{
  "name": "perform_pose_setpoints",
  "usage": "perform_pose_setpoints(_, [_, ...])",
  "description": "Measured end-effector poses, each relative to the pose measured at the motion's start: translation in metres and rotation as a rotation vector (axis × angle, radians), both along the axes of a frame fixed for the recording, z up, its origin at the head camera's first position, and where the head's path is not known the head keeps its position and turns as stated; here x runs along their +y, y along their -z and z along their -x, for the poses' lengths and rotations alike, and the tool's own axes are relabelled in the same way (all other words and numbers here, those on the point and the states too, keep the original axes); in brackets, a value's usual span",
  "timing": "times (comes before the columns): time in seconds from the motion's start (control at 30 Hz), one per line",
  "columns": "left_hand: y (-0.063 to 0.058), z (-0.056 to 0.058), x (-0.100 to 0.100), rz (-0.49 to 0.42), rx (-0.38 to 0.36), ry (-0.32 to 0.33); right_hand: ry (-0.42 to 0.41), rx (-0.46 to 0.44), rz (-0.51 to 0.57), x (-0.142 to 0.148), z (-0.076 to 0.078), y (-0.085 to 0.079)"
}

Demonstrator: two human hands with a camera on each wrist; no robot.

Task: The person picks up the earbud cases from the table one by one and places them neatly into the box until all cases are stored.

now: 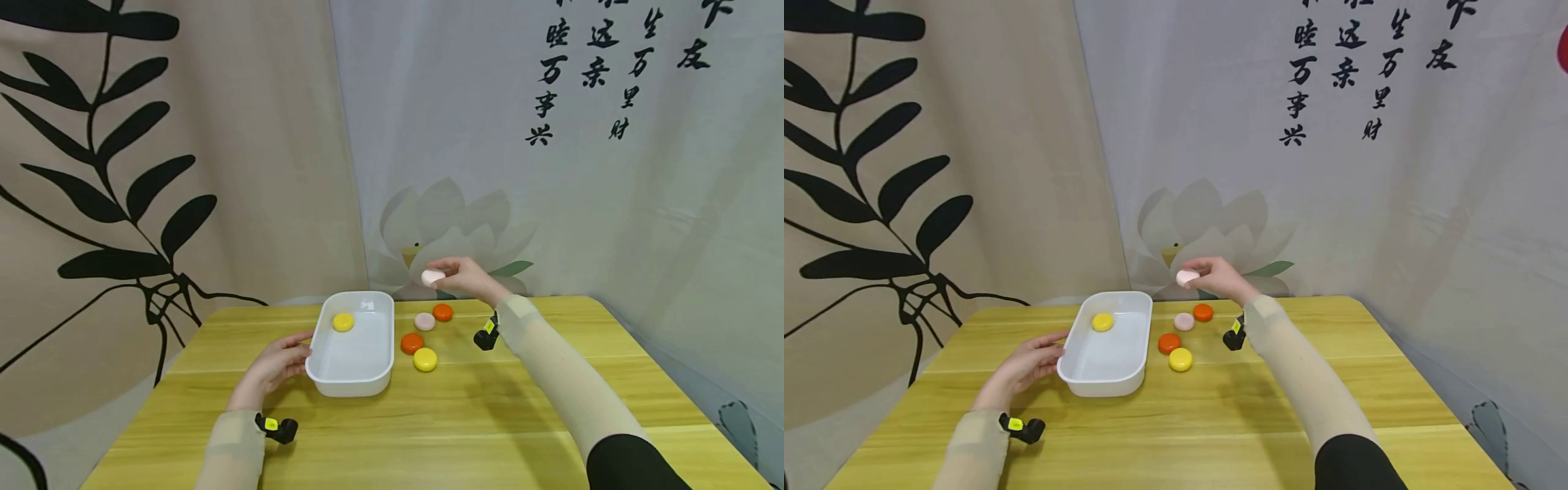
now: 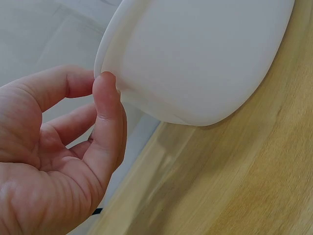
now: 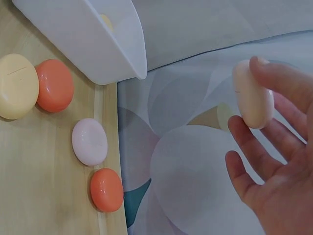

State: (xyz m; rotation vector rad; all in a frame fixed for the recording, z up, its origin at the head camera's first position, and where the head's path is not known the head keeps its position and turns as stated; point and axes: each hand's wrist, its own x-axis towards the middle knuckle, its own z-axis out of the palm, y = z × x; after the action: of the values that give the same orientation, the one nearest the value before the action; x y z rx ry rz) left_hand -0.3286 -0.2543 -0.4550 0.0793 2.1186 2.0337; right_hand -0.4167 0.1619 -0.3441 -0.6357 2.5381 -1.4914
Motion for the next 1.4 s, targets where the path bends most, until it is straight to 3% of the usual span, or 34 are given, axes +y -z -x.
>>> perform_pose_setpoints(0.67, [-0.004,0.002,0.0,-0.008,0.001,-0.018,-0.012,0.057,0.008,-0.005,0.007,-0.004])
perform_pose_setpoints(1.1, [0.002,0.001,0.0,-0.009,0.006,-0.037,-0.029,0.046,-0.005,-0.019,0.01,0.005])
perform_pose_setpoints(1.4, [0.002,0.001,0.001,-0.001,0.01,-0.032,-0.08,0.037,0.069,-0.029,0.008,0.013])
